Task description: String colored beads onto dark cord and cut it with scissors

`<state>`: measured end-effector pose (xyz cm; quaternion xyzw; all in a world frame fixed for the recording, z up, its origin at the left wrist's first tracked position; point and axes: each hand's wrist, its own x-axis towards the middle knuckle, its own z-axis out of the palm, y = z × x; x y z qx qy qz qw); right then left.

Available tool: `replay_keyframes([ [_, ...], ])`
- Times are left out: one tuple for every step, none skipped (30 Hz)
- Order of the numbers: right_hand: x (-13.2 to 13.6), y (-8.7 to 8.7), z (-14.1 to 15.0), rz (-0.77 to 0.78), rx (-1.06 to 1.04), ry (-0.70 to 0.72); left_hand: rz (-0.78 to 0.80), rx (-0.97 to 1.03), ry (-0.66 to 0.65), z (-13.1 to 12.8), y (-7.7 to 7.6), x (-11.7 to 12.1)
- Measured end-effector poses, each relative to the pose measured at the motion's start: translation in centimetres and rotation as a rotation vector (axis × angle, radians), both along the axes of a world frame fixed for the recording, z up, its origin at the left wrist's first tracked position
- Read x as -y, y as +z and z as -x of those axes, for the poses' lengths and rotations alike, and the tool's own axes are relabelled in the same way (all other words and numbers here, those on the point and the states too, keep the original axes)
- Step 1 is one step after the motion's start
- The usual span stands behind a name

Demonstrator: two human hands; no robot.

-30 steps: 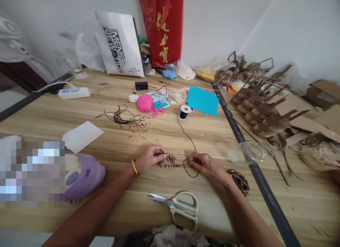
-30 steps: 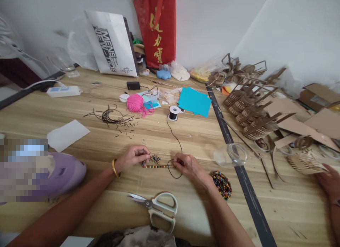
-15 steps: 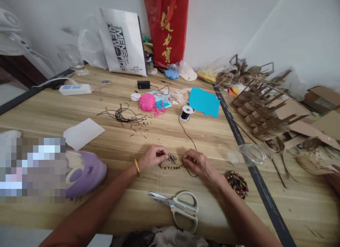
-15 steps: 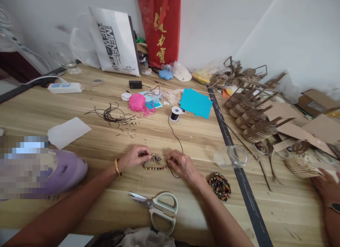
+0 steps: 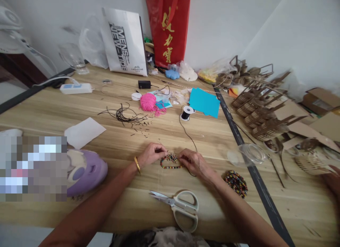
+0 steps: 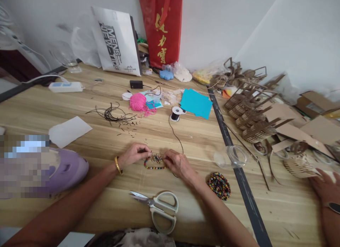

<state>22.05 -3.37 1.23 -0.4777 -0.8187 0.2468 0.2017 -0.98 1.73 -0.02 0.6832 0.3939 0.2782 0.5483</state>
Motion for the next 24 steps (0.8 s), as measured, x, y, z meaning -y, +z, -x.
replay_keyframes([
  [-0.05, -0.11, -0.01, -0.008, -0.003, -0.003, 0.002, 0.006, 0.0, 0.0, -0.03, 0.0],
  [-0.12, -0.22, -0.03, -0.016, -0.005, -0.006, 0.001, 0.009, -0.001, -0.01, -0.03, 0.0],
  [-0.2, -0.31, -0.03, -0.024, -0.003, -0.009, -0.002, 0.012, -0.001, -0.01, -0.03, 0.0],
  [-0.3, -0.38, -0.02, -0.03, 0.003, -0.008, -0.005, 0.012, -0.001, -0.02, -0.02, 0.0],
  [-0.4, -0.42, 0.0, -0.032, 0.01, -0.005, -0.004, 0.009, -0.001, -0.03, 0.0, -0.01],
  [-0.5, -0.41, 0.05, -0.03, 0.016, 0.003, 0.001, 0.006, -0.002, -0.04, 0.0, -0.01],
  [-0.59, -0.37, 0.12, -0.024, 0.021, 0.011, 0.008, 0.005, -0.003, -0.05, -0.01, -0.02],
  [-0.68, -0.29, 0.21, -0.015, 0.025, 0.02, 0.017, 0.004, -0.004, -0.06, -0.04, -0.04],
  [-0.74, -0.18, 0.31, -0.006, 0.027, 0.028, 0.025, 0.003, -0.005, -0.08, -0.08, -0.05],
  [-0.79, -0.07, 0.43, 0.002, 0.027, 0.032, 0.03, 0.003, -0.007, -0.09, -0.14, -0.07],
  [-0.83, 0.03, 0.54, 0.006, 0.026, 0.033, 0.029, 0.003, -0.007, -0.12, -0.2, -0.08],
  [-0.85, 0.11, 0.63, 0.009, 0.022, 0.033, 0.023, 0.003, -0.006, -0.14, -0.26, -0.09],
  [-0.87, 0.16, 0.71, 0.009, 0.016, 0.031, 0.015, 0.002, -0.004, -0.16, -0.31, -0.1],
  [-0.88, 0.19, 0.77, 0.011, 0.008, 0.032, 0.008, 0.001, -0.002, -0.18, -0.34, -0.09],
  [-0.9, 0.19, 0.8, 0.012, 0.0, 0.035, 0.005, 0.0, -0.001, -0.2, -0.36, -0.08],
  [-0.91, 0.17, 0.82, 0.014, -0.005, 0.04, 0.007, -0.001, -0.001, -0.21, -0.36, -0.06],
  [-0.93, 0.13, 0.81, 0.018, -0.007, 0.045, 0.009, -0.003, -0.001, -0.22, -0.34, -0.04],
  [-0.95, 0.09, 0.8, 0.021, -0.003, 0.048, 0.01, -0.006, -0.003, -0.23, -0.3, -0.01],
  [-0.96, 0.06, 0.79, 0.023, 0.003, 0.05, 0.007, -0.01, -0.002, -0.24, -0.26, 0.01],
  [-0.97, 0.04, 0.78, 0.023, 0.011, 0.051, 0.002, -0.015, -0.003, -0.25, -0.22, 0.03],
  [-0.98, 0.03, 0.78, 0.021, 0.022, 0.052, -0.007, -0.021, -0.004, -0.26, -0.17, 0.04],
  [-0.99, 0.04, 0.8, 0.018, 0.033, 0.053, -0.017, -0.026, -0.002, -0.26, -0.14, 0.05],
  [-0.98, 0.09, 0.82, 0.013, 0.044, 0.054, -0.025, -0.032, -0.001, -0.27, -0.11, 0.05],
  [-0.97, 0.15, 0.86, 0.007, 0.058, 0.058, -0.032, -0.037, 0.001, -0.28, -0.1, 0.04],
])
